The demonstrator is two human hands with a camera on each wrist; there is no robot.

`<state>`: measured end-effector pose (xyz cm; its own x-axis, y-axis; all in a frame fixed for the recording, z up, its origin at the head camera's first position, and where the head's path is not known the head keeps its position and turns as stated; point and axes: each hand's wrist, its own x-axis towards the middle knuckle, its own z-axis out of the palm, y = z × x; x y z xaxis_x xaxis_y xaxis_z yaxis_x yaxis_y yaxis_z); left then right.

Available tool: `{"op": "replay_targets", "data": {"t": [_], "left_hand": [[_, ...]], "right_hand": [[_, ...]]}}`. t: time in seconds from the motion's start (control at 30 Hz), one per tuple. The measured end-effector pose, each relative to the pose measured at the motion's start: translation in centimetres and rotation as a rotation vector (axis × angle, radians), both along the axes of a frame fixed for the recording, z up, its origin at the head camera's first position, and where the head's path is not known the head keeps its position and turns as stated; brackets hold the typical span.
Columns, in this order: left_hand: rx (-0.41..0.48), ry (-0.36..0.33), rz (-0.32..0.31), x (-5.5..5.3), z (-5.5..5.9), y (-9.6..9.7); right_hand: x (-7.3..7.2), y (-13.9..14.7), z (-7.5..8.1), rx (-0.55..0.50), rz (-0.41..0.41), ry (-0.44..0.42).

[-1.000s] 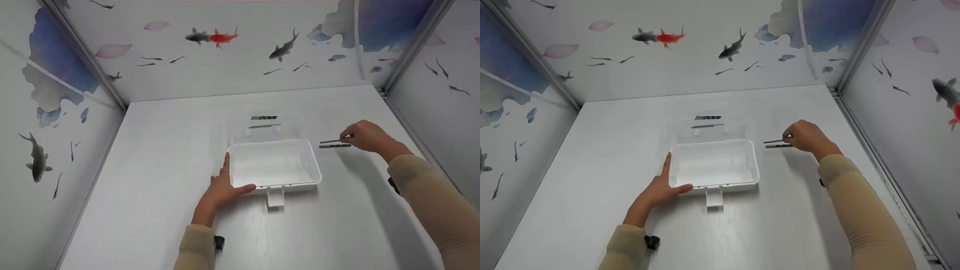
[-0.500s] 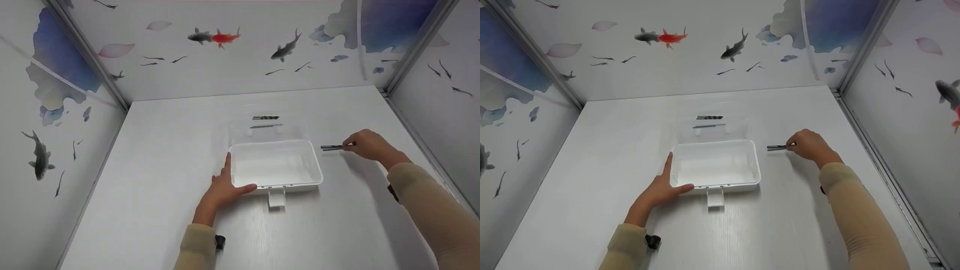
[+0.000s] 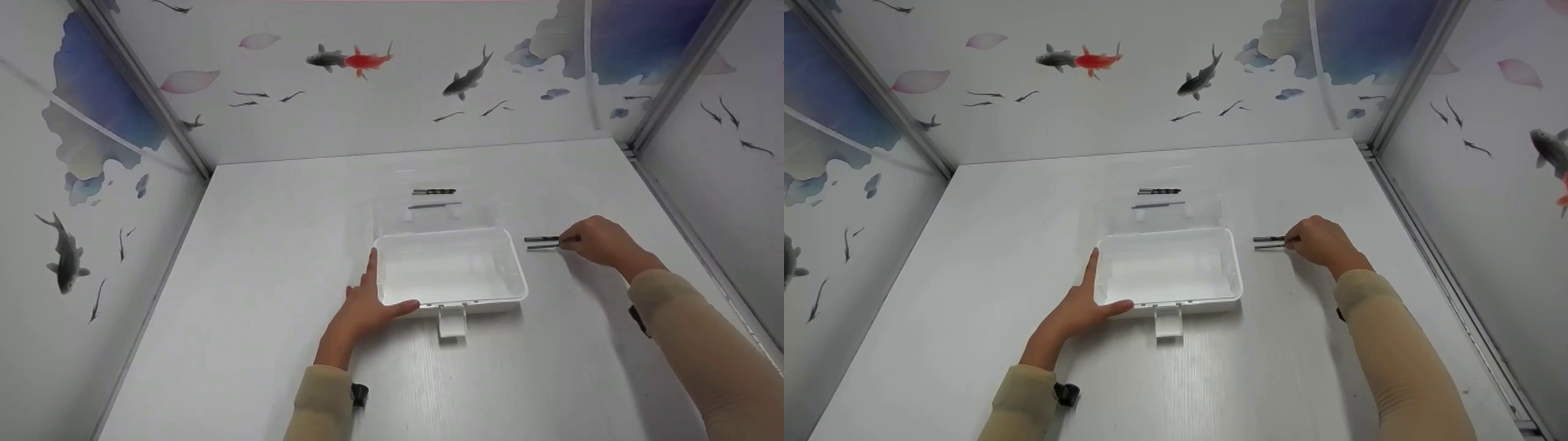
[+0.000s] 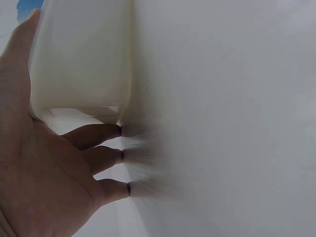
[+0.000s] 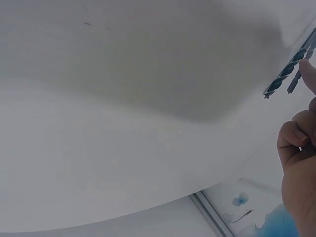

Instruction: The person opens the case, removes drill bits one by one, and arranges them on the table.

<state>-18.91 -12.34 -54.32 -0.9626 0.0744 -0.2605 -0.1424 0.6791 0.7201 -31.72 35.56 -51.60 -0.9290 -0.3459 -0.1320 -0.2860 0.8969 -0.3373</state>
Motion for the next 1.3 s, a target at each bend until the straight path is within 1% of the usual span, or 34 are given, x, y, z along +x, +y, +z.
{"op": "replay_targets", "data": {"t": [0.27, 0.5, 0.67, 0.93, 1.17, 1.3], "left_hand": [[-0.001, -0.014, 0.005, 0.1, 0.2, 0.0], [0.008, -0.002, -0.009, -0.1, 0.2, 0.2], [0.003, -0.008, -0.005, -0.2, 0.1, 0.1], [0.002, -0.021, 0.008, 0.1, 0.1, 0.1], [-0.003, -0.026, 0.016, 0.0, 0.1, 0.1], [0.002, -0.023, 0.012, 0.1, 0.1, 0.1]], "right_hand": [[0.0, -0.2, -0.4, 0.041, -0.032, 0.017], [0.0, -0.2, -0.6, 0.069, -0.013, 0.064], [0.0, -0.3, -0.6, 0.08, -0.019, 0.046], [-0.2, -0.6, -0.8, 0.099, -0.04, 0.012], [-0.4, -0.4, -1.0, 0.109, -0.035, 0.026], [-0.4, -0.3, -1.1, 0.103, -0.045, 0.023]]}}
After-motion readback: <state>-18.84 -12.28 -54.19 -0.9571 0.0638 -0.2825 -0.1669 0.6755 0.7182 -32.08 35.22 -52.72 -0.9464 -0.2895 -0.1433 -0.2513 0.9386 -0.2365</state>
